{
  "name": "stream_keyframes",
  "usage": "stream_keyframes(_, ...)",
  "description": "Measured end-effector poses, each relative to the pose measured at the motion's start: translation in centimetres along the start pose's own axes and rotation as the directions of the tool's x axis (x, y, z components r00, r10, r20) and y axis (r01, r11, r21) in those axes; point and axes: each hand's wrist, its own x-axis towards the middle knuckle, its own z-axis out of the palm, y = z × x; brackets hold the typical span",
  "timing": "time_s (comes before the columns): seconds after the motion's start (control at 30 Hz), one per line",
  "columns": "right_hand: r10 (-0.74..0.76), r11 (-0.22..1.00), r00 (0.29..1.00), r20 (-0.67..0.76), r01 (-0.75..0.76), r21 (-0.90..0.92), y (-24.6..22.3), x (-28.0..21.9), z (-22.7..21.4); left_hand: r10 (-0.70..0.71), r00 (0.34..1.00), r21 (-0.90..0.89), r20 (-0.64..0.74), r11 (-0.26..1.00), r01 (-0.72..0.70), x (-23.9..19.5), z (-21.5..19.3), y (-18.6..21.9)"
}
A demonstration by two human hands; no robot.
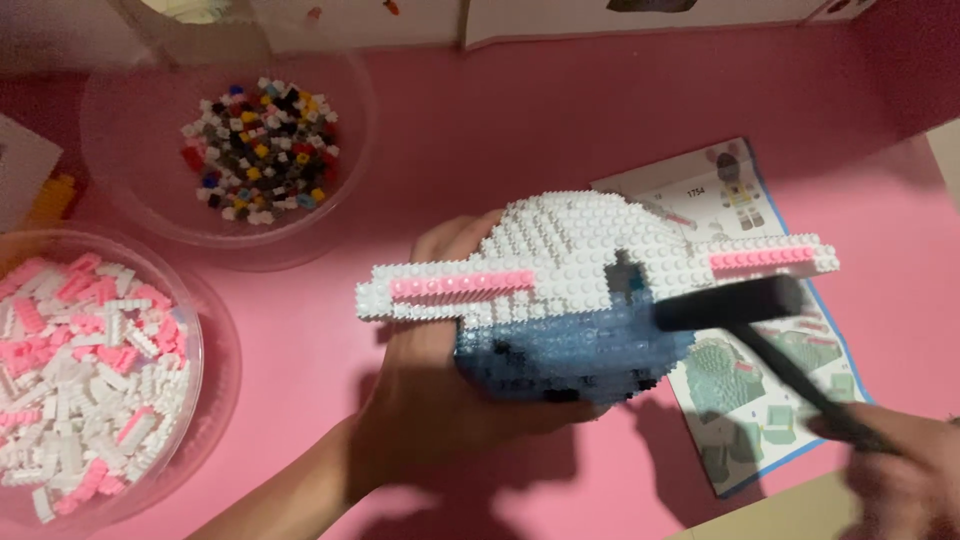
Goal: Assembling a 3D block figure using hands and a small hammer
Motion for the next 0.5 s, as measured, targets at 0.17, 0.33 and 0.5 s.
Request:
stream_keyframes(0.17,0.020,1.000,1.000,0.019,-0.020,-0.016,-0.6,0.0,-0.1,-0.017,1.000,0.004,0.013,1.000,0.017,-1.2,0.1,-0.6)
stream_keyframes(0.33,0.040,0.999,0.998,0.038,-0.038,-0.031,-1.1,0.0,-0.2,-0.003,1.000,-0.006,0.018,1.000,0.003,-0.1,-0.4,0.2)
stream_keyframes(0.5,0.058,0.997,0.997,0.047,-0.055,-0.053,-1.5,0.4,-0.4,0.074,0.996,-0.046,-0.041,0.996,-0.076,-0.1,0.1,-0.1)
